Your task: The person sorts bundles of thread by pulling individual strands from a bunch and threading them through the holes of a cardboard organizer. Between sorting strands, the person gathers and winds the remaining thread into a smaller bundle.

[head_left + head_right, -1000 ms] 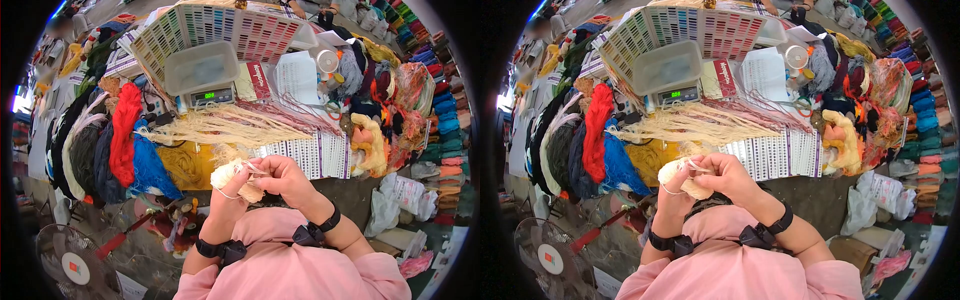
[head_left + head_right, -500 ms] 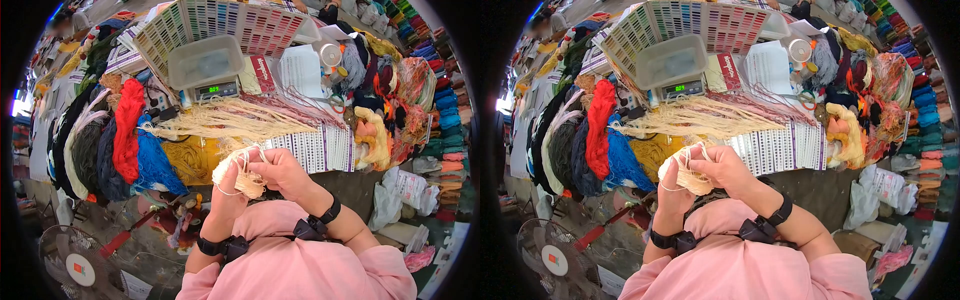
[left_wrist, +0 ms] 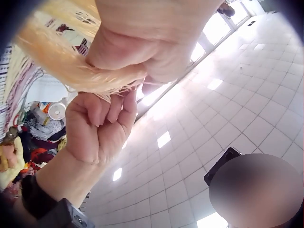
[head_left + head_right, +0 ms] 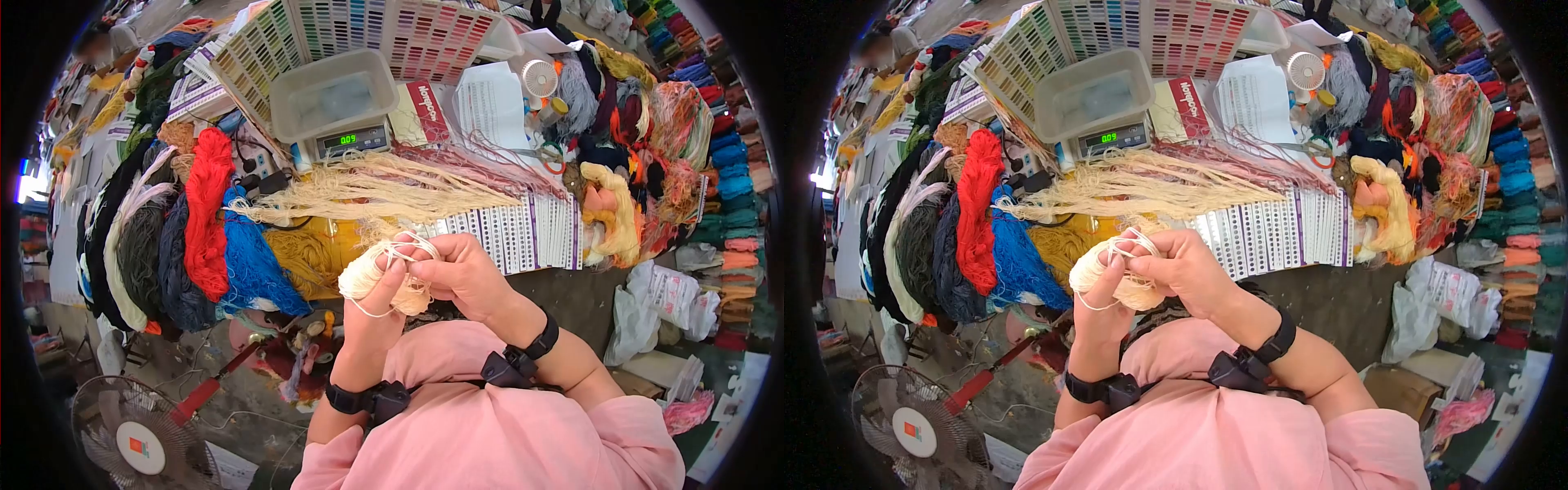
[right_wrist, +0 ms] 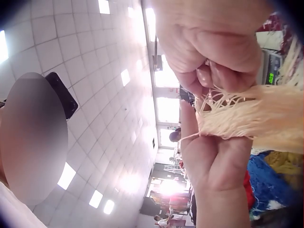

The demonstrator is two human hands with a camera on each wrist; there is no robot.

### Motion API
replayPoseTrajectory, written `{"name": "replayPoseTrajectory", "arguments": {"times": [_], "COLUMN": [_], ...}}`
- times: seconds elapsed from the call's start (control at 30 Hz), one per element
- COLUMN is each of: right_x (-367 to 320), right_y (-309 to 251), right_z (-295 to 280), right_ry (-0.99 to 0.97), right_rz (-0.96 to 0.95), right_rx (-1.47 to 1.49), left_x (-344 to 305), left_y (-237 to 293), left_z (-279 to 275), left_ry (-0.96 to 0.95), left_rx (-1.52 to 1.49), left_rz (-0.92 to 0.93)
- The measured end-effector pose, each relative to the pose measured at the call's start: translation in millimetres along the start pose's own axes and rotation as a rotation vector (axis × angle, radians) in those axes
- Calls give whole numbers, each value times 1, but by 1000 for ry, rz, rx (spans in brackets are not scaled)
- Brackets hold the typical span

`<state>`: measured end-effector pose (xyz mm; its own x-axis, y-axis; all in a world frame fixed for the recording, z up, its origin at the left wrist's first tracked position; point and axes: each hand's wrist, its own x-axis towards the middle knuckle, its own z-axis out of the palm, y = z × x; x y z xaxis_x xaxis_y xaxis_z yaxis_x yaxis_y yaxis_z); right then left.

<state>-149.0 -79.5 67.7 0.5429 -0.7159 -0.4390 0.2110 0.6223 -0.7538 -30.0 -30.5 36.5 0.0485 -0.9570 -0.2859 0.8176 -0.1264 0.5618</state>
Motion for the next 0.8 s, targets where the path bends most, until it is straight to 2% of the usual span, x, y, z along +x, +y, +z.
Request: {"name": "replayPoseTrajectory", "arguments": {"times": [0.3,0.4,0.43,0.5,0.53,0.57,0.6,0.63,0.67,0.7,0.73,0.77,0.8], "right_x": [1,1,-3,-15,-18,-23,-28,-32,-41,-46,-52,-62,-68], "right_y": [0,2,-2,-17,-19,-20,-20,-26,-40,-45,-51,-63,-67], "right_z": [-11,-17,-19,-27,-35,-44,-52,-60,-60,-69,-78,-85,-96], "right_ry": [-17,-17,-69,-164,-217,-266,-312,-251,-112,-49,17,-53,-74], "right_rz": [-27,-114,-19,160,218,278,338,348,221,49,-124,-50,-150], "right_rx": [52,53,152,353,336,324,318,123,-352,-583,-811,-814,-569], "left_x": [5,5,7,16,20,15,16,23,29,33,41,44,48], "left_y": [-1,-5,-6,-3,-3,-4,-1,3,6,6,16,21,26], "left_z": [6,5,4,-6,-5,0,7,13,16,18,7,7,11], "left_ry": [6,15,13,-254,-388,-212,-222,-235,-251,-92,-251,-222,-189], "left_rx": [-49,9,34,-160,-262,27,213,400,590,470,430,396,364], "left_rz": [-25,-25,-28,-2,1,-48,-178,-303,-418,-435,-448,-429,-405]}}
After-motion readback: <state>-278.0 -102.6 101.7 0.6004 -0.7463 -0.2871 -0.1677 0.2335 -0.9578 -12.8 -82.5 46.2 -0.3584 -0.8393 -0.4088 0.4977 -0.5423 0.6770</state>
